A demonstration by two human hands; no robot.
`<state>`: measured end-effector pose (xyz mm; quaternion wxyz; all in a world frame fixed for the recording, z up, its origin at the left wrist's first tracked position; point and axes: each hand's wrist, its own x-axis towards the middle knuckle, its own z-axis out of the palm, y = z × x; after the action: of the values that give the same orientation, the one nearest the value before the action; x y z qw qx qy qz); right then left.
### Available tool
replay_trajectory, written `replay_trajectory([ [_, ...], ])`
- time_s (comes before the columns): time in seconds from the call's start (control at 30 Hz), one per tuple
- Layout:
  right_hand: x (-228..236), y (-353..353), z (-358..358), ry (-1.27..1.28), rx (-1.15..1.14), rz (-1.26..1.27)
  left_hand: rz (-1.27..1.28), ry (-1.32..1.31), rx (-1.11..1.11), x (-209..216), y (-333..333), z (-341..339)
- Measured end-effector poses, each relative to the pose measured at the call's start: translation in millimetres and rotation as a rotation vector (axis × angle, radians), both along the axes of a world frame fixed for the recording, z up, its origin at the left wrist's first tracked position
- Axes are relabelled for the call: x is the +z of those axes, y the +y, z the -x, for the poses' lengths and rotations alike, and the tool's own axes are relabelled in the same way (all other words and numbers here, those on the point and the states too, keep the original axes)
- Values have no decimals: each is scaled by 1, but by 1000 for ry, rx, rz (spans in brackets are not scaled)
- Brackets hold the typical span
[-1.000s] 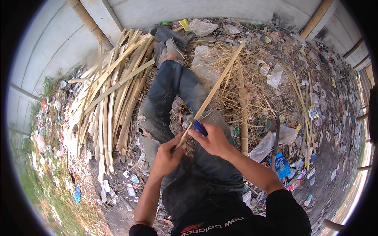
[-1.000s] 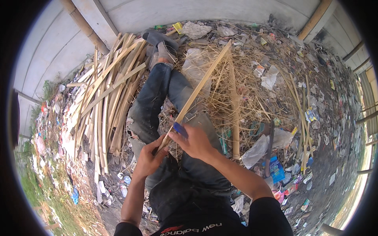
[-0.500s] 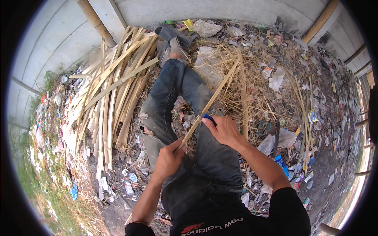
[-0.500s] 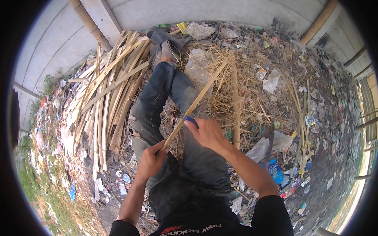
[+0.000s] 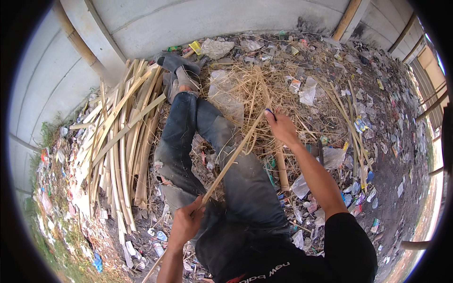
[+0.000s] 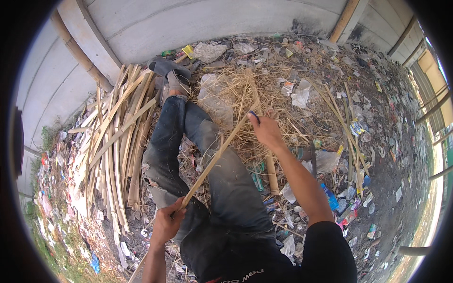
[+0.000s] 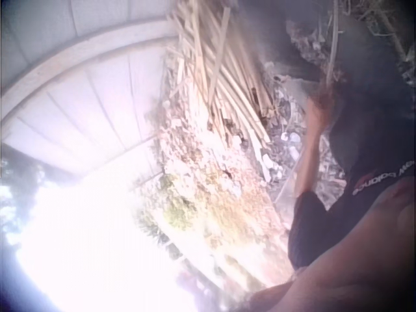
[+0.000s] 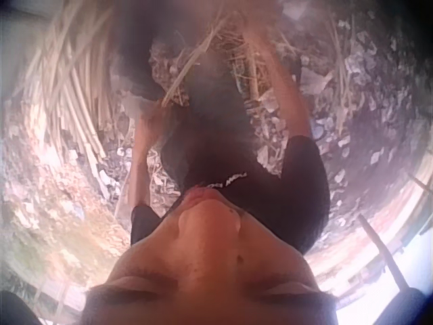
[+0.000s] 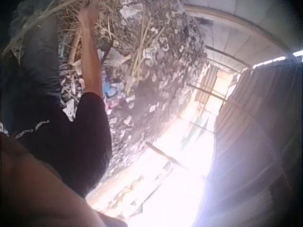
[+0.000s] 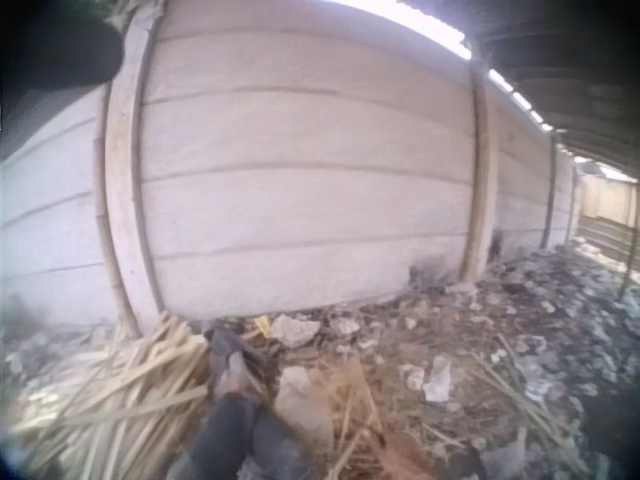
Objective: The person sits on the ground and uses a blue utility knife to split a long bamboo stick into thin strips. They hold the stick against their leg and repeatedly slice along its length to separate the fibers.
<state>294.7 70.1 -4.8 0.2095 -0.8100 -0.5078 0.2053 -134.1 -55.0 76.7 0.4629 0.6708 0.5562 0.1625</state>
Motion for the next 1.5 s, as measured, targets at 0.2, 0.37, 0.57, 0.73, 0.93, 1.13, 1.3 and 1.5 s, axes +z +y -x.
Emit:
replay_trajectory([
  [0.2,-56,-25,-199,14,-571,-214,44,117,-27,19,-15,45],
  [0.37,-31,-26,-129,186,-271,-310,21,86,28,2,17,-4],
  [0.57,59,-62,58,180,308,-256,-187,-91,-20,-17,56,-64],
  [0.73,59,-83,123,71,569,-134,-165,-207,3,-25,68,-85],
  [0.93,45,-71,119,16,568,-252,-242,-219,6,-26,68,-85],
  [1.13,52,-42,106,44,465,-269,-336,-216,6,-25,72,-73],
  [1.3,58,-66,148,128,643,-253,-144,-166,22,-10,74,-74],
  [1.5,47,-22,117,44,384,-236,-275,-153,33,-23,71,-61],
])
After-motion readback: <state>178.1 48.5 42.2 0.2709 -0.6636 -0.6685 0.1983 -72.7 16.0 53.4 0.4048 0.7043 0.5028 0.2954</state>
